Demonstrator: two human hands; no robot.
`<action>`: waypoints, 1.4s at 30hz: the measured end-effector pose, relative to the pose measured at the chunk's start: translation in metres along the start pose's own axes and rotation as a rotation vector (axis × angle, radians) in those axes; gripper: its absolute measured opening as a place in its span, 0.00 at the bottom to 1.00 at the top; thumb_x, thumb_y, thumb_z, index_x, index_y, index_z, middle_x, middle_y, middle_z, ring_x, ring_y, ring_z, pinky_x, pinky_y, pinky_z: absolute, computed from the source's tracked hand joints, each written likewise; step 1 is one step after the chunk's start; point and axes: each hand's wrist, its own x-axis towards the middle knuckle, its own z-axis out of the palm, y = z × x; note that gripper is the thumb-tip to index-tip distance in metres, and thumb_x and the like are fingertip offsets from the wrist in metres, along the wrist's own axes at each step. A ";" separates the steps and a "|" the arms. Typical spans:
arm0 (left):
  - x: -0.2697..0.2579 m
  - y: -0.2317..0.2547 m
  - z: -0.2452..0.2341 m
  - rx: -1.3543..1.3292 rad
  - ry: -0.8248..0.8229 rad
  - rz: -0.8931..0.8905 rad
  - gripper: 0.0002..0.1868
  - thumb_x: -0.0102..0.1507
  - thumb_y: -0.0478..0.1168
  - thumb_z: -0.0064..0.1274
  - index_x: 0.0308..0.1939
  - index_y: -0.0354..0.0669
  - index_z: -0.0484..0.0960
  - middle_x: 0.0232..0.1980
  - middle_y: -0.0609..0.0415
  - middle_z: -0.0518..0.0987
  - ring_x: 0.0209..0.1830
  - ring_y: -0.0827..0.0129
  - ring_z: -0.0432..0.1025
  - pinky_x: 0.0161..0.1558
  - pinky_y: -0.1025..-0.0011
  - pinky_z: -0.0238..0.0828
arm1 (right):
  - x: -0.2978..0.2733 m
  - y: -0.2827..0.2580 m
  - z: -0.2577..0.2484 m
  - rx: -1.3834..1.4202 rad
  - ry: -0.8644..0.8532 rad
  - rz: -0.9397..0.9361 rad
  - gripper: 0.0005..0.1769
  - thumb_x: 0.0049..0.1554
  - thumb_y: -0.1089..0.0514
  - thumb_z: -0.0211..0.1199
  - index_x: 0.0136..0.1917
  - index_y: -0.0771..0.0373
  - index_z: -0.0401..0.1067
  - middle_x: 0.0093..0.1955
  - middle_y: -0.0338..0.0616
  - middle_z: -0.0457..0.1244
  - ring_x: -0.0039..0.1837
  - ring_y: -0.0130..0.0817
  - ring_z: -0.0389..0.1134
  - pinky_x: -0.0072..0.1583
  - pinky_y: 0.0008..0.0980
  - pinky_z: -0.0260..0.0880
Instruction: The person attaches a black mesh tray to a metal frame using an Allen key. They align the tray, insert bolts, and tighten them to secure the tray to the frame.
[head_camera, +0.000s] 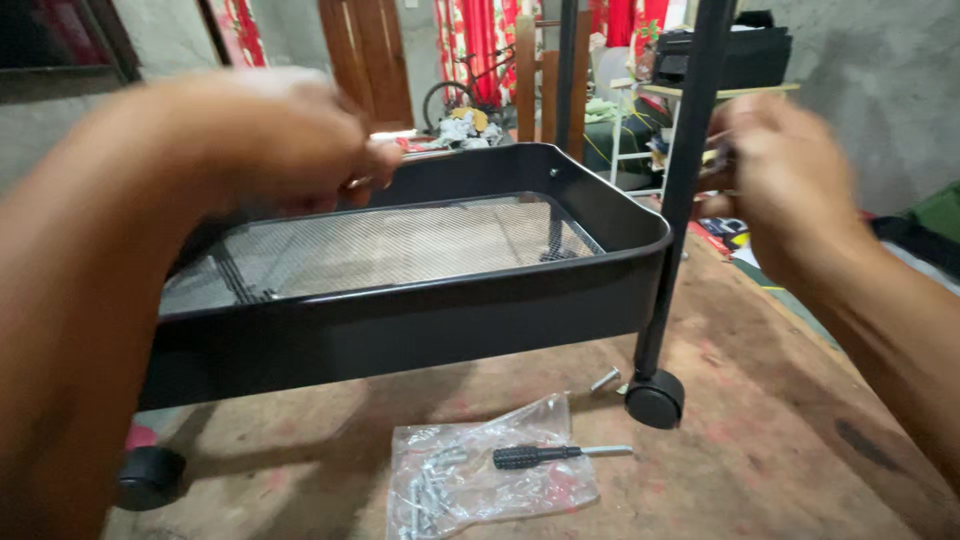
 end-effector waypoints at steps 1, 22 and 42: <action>-0.015 -0.005 0.001 0.052 0.076 -0.043 0.20 0.70 0.52 0.51 0.43 0.39 0.86 0.34 0.50 0.81 0.32 0.61 0.73 0.37 0.62 0.70 | -0.010 -0.005 -0.001 0.062 0.033 -0.097 0.12 0.72 0.55 0.44 0.57 0.63 0.65 0.48 0.46 0.64 0.44 0.36 0.68 0.44 0.41 0.75; -0.054 0.064 0.076 -0.097 0.314 -0.023 0.20 0.65 0.55 0.51 0.50 0.45 0.84 0.55 0.43 0.81 0.58 0.45 0.74 0.56 0.50 0.70 | -0.051 -0.086 0.053 -0.424 -0.406 -0.295 0.15 0.66 0.54 0.54 0.55 0.63 0.78 0.40 0.43 0.71 0.44 0.28 0.72 0.50 0.31 0.73; 0.002 0.047 0.084 -1.106 0.485 0.241 0.17 0.64 0.50 0.53 0.39 0.37 0.83 0.31 0.47 0.80 0.28 0.63 0.75 0.32 0.65 0.74 | -0.036 -0.082 0.080 0.066 -0.362 -0.087 0.11 0.63 0.62 0.56 0.57 0.70 0.69 0.49 0.52 0.71 0.48 0.36 0.75 0.51 0.33 0.79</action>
